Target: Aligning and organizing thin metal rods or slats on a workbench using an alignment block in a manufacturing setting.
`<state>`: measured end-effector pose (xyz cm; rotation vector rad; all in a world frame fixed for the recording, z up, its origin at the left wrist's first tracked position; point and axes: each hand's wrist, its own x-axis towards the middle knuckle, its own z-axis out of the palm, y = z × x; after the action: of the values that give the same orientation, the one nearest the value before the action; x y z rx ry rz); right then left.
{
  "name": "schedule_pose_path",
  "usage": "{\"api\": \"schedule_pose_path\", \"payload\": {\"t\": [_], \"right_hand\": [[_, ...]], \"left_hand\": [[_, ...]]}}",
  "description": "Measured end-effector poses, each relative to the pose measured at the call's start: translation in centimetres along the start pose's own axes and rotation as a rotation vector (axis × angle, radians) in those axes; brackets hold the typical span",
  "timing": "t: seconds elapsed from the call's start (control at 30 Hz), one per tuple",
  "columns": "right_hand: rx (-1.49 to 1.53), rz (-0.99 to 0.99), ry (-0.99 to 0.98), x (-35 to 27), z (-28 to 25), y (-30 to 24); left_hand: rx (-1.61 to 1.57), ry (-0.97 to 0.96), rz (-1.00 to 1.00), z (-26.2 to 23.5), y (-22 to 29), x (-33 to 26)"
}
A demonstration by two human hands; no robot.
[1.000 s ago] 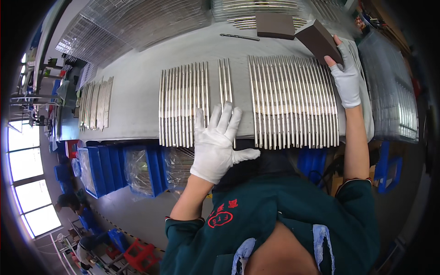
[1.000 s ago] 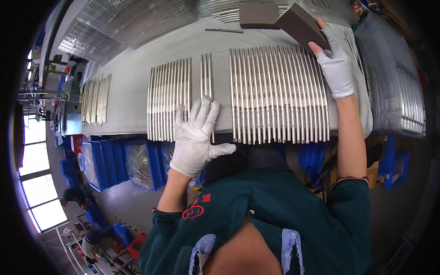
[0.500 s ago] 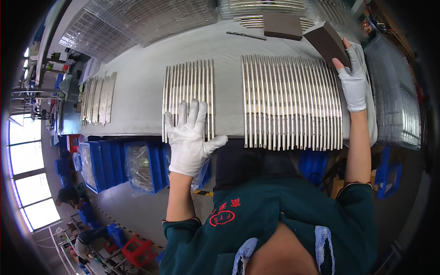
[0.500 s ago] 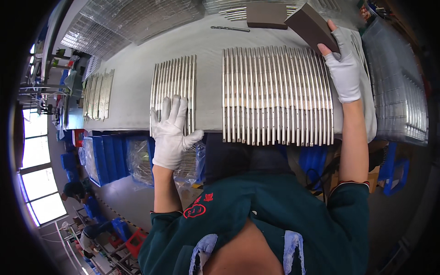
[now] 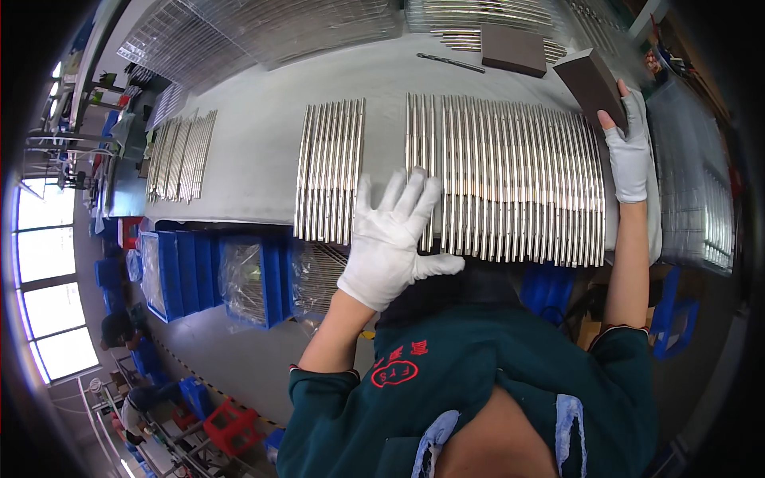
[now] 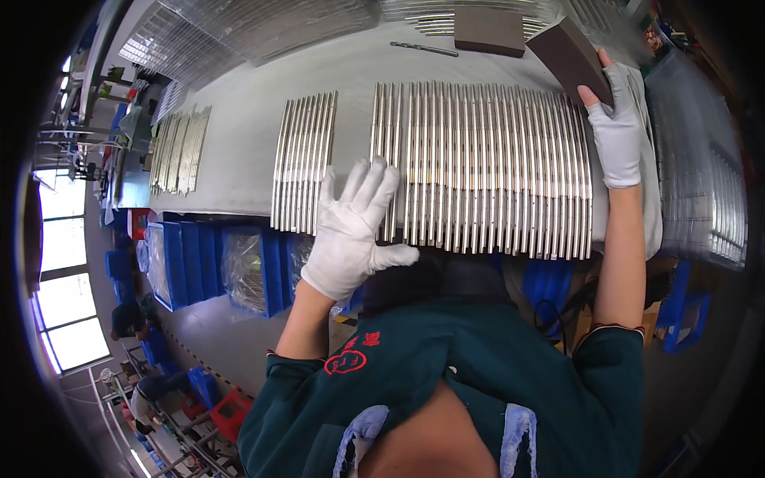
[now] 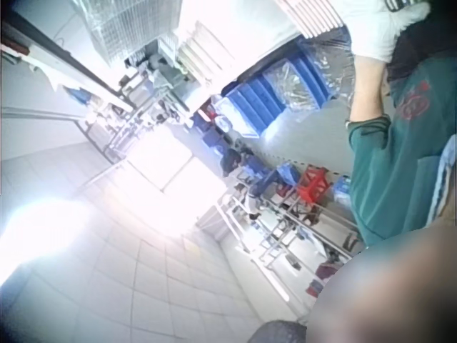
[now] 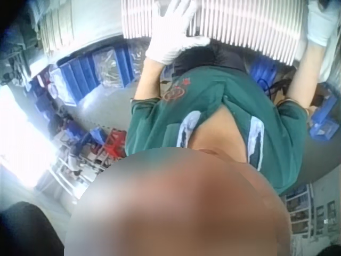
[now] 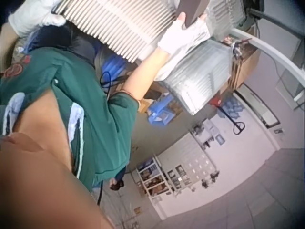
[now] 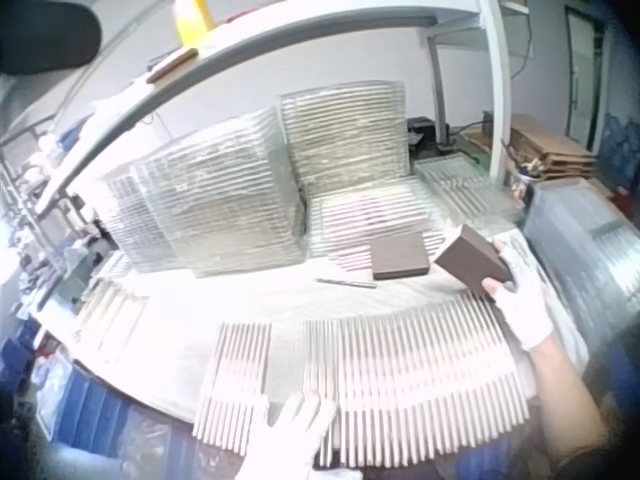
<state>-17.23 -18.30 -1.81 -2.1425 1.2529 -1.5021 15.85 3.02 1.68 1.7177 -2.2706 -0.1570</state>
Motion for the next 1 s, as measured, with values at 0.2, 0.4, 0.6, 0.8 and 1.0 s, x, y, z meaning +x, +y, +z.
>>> {"api": "schedule_pose_path", "payload": {"t": [0.2, 0.4, 0.6, 0.8, 1.0], "right_hand": [[-0.055, -0.019, 0.005, 0.1, -0.4, 0.1], [-0.002, 0.007, 0.009, 0.0, -0.2, 0.6], [-0.018, -0.006, 0.004, 0.0, -0.3, 0.8], [-0.016, 0.004, 0.001, 0.0, -0.4, 0.6], [0.012, 0.016, 0.007, 0.1, -0.3, 0.7]], "left_hand": [[0.249, 0.016, -0.325, -1.4, -7.1, -2.8], [0.153, 0.000, -0.297, -0.7, -5.8, -2.9], [0.023, -0.026, -0.125, 0.1, -2.4, -1.5], [0.297, 0.071, -0.376, -1.5, -8.1, -1.8], [0.204, 0.013, -0.486, -1.5, -10.3, -1.2]]}}
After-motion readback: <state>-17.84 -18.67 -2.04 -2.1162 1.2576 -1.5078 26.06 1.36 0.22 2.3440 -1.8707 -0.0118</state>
